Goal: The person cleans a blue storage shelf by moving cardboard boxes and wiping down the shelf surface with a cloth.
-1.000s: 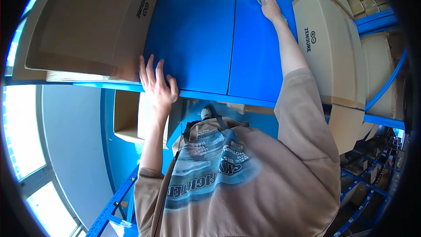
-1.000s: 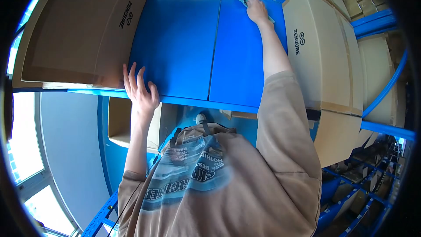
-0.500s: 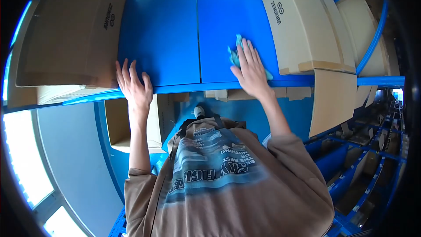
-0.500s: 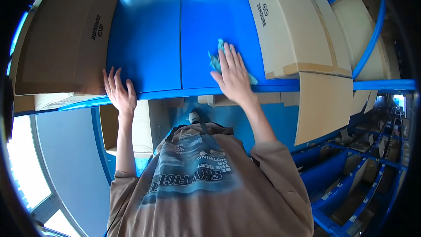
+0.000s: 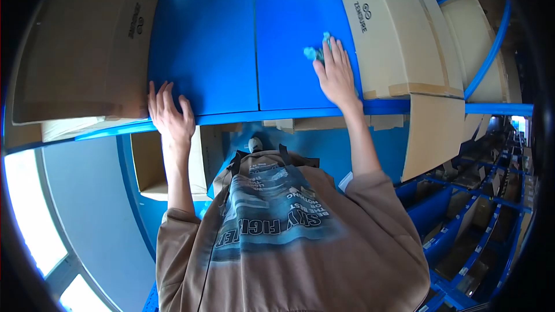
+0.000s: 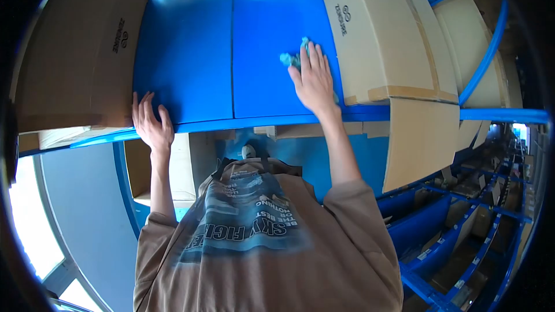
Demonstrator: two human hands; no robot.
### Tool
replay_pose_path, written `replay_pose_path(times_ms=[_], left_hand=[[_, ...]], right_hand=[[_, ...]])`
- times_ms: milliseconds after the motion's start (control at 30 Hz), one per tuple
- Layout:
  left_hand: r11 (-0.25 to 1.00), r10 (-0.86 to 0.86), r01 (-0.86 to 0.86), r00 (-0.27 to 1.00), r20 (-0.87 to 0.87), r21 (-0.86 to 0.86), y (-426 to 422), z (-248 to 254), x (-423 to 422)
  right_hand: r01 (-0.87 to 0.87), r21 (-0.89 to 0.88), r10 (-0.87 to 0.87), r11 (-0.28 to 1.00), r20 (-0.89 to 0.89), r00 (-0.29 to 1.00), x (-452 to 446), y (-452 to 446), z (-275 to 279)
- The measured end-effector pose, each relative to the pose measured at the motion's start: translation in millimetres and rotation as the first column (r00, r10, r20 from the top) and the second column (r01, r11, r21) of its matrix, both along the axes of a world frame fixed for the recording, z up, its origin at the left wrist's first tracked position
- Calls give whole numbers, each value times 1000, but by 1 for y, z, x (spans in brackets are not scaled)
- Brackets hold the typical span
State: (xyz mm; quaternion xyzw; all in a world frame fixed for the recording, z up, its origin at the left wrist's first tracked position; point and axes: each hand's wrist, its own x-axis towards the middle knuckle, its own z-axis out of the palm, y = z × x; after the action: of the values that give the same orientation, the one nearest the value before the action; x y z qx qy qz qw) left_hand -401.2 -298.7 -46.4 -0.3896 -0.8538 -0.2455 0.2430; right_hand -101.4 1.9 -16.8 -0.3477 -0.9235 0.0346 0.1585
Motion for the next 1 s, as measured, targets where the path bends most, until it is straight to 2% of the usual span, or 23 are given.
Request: replay_pose_path(times_ms=[267, 333, 433, 667, 867, 1000], left_hand=[[1000, 29, -28, 997, 67, -9, 5, 16, 7], [1000, 23, -22, 995, 94, -16, 4, 20, 9], [1000, 23, -21, 994, 103, -13, 1, 20, 7], [1000, -3, 1, 992, 125, 19, 5, 17, 7], [1000, 0, 1, 991, 135, -7, 6, 18, 8], [1000, 7, -7, 990, 143, -2, 9, 19, 9]], right_hand=[[-24, 4, 23, 1000, 19, 1000, -134, 165, -26], [3, -15, -2, 1000, 95, 995, -159, 189, -21], [10, -46, -6, 999, 85, 996, -196, 208, -27], [149, -101, -142, 984, 72, 987, -239, 256, -19], [174, -118, -161, 978, 117, 980, -248, 251, -13], [103, -96, -95, 990, 83, 992, -257, 232, -15]])
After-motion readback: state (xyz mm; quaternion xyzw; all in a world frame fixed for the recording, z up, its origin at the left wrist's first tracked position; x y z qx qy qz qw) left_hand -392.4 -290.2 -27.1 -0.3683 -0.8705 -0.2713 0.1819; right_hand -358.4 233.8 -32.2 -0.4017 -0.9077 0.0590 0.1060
